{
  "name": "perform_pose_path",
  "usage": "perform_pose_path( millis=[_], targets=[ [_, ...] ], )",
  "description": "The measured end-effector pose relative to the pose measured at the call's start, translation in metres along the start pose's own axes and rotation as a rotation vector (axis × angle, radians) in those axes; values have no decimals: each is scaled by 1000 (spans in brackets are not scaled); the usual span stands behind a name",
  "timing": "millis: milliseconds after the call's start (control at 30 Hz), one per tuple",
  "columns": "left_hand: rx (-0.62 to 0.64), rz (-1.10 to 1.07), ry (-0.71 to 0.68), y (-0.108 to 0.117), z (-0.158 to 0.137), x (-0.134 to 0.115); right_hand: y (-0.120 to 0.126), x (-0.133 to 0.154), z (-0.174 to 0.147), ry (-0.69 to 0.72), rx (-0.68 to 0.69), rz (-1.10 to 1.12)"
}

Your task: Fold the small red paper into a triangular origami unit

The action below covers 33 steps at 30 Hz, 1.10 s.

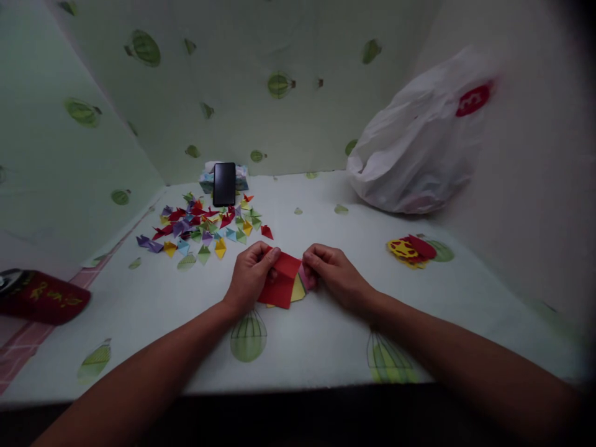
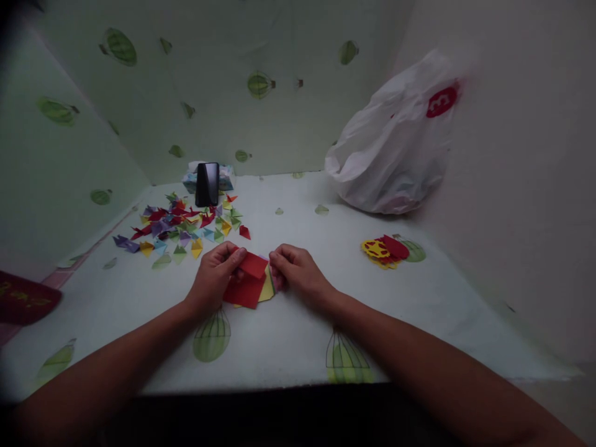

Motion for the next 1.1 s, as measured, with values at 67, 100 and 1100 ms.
perform_pose_path(
  millis=[67, 100, 1100],
  targets=[
    [8, -12, 3, -1, -1, 0, -3, -2, 0, -7, 25, 33],
    [19, -14, 8, -2, -2, 0, -4, -3, 0, -18, 39, 41],
    [135, -118, 185, -5, -2, 4, -2, -7, 2, -37, 108, 165]
  ],
)
Point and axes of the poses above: each hand's wrist, its own z-axis towards the middle knuckle, its own y-axis out of the back of the hand, x = y × z, the point moved 3 cm from there along z, towards the middle knuckle, and after that the axes turned 11 degrees about -z, right-handed, at the moved point
